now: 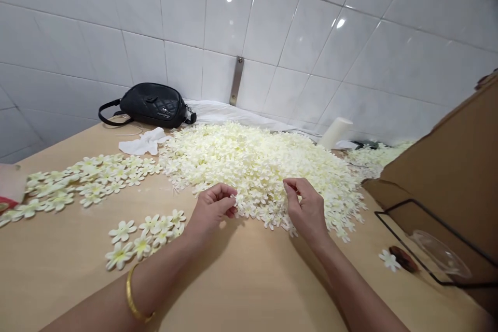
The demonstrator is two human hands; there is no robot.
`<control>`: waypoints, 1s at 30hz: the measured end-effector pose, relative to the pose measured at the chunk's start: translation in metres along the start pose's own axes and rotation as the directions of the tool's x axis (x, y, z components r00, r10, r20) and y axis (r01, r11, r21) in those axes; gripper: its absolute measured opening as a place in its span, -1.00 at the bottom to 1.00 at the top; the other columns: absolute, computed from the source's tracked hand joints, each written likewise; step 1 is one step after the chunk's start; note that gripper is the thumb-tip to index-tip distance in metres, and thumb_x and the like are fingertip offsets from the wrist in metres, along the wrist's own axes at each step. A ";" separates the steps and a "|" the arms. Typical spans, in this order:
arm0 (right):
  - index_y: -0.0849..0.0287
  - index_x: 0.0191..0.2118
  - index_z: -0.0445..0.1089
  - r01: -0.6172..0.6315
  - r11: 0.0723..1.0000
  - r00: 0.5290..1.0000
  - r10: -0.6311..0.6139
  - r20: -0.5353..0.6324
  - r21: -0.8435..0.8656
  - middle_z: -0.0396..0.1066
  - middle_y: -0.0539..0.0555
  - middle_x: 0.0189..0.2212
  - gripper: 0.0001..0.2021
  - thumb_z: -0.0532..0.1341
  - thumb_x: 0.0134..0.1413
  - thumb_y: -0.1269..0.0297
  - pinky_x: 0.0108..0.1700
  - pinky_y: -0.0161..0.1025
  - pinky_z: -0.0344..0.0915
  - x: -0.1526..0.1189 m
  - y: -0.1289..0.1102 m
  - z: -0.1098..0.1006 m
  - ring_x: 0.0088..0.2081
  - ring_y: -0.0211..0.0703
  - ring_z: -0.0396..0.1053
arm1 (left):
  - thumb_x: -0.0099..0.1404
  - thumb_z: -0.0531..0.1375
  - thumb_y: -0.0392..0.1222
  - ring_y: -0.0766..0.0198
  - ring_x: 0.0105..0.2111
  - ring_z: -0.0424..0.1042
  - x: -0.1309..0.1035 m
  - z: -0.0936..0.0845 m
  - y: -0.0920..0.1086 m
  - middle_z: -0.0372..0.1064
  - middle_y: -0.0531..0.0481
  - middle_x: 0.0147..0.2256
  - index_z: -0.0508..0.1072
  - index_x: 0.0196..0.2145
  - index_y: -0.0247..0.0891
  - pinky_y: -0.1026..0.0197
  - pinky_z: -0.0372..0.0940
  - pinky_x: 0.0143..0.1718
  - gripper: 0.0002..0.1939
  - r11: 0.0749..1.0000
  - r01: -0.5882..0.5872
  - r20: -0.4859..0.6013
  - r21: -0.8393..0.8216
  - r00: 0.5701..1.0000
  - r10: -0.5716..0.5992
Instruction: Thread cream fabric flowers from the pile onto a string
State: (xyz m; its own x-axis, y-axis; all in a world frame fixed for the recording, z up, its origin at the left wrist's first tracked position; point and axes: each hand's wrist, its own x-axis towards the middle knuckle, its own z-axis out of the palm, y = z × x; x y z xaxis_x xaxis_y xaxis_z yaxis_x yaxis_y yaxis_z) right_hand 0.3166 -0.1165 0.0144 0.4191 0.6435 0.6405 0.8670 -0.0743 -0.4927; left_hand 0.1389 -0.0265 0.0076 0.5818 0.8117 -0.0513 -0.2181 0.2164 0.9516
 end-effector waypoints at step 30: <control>0.19 -0.47 0.29 0.102 0.993 0.994 -0.104 -0.029 -0.055 0.33 0.03 -0.50 -0.86 0.04 0.04 0.39 -0.30 -0.26 0.13 0.021 -0.031 -0.001 -0.41 -0.21 0.27 | -0.04 0.16 -0.37 0.44 -0.66 0.17 0.001 0.002 -0.002 0.15 0.21 -0.64 0.27 -0.29 -0.21 0.32 0.10 -0.57 -0.70 1.000 -0.028 0.038 -0.004 0.999 0.028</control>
State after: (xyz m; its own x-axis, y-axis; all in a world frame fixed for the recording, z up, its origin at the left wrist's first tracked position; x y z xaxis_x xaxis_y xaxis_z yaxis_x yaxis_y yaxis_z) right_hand 0.2993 -0.1015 0.0441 0.3347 0.6251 0.7051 0.9187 -0.0499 -0.3918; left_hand 0.1419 -0.0270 0.0058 0.6051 0.7961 -0.0133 -0.2375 0.1964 0.9513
